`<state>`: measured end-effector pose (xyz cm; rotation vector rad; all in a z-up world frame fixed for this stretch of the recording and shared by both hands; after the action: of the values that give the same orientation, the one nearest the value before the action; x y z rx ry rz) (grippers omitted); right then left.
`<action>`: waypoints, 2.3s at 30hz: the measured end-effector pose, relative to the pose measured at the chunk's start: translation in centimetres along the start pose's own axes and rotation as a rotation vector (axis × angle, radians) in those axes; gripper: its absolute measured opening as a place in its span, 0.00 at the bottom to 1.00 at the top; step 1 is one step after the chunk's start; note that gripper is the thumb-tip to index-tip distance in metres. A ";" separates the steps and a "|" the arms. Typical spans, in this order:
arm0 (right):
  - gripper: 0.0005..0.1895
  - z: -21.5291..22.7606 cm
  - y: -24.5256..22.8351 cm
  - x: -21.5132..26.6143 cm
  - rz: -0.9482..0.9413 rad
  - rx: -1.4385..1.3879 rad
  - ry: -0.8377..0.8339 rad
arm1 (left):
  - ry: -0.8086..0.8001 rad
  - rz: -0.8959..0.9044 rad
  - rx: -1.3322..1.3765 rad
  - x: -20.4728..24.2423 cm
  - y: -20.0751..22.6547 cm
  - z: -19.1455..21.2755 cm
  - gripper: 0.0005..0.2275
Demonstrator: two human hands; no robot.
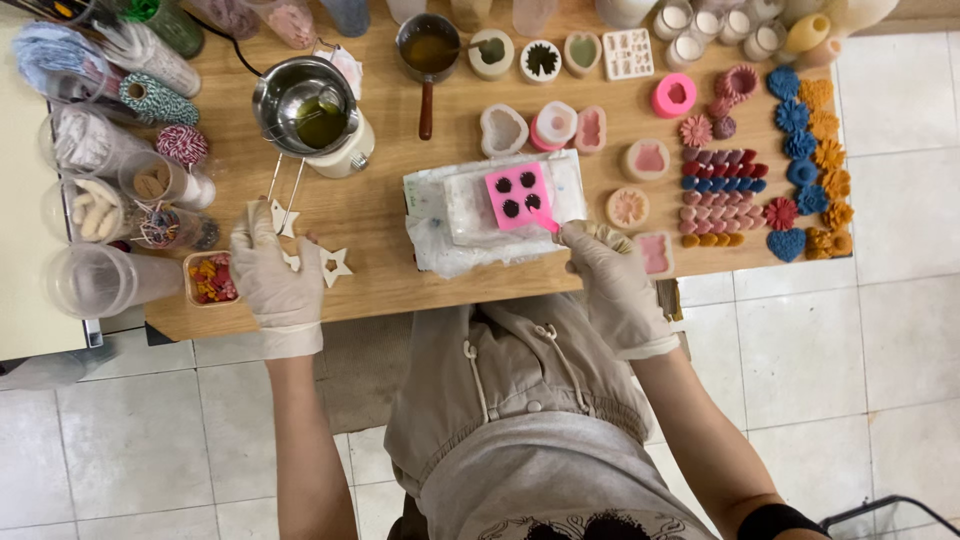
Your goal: The person prepares small decorative elements by hand, uses a pink tool to refine shapes in a mold, and then uses a handheld heat tool to heat liquid in a small pot.
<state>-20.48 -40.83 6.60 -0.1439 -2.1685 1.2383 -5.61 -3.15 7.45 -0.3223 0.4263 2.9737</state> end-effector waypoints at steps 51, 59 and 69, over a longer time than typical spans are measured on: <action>0.09 -2.7 -9.3 -11.1 0.346 0.612 -0.205 | -0.259 0.005 -0.185 -6.9 -4.5 -4.7 0.32; 0.08 2.2 -7.0 -8.8 0.384 0.543 -0.130 | -0.070 0.040 -0.079 -1.7 -0.8 0.1 0.39; 0.08 2.7 -3.6 -3.9 0.385 0.361 0.139 | -0.067 0.150 0.289 10.8 4.7 -3.4 0.35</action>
<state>-18.21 -46.33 6.68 -0.4965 -1.8143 1.7576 -16.15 -7.63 3.08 -0.1662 0.8952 2.9941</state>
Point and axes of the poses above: each hand's wrist, its own x-axis away from the middle knuckle, its own z-axis out of the back of the hand, y = z × x, the point moved 4 cm from there along -x, towards the middle knuckle, and after that the axes turned 9 degrees about -x, right-handed, at the moved point
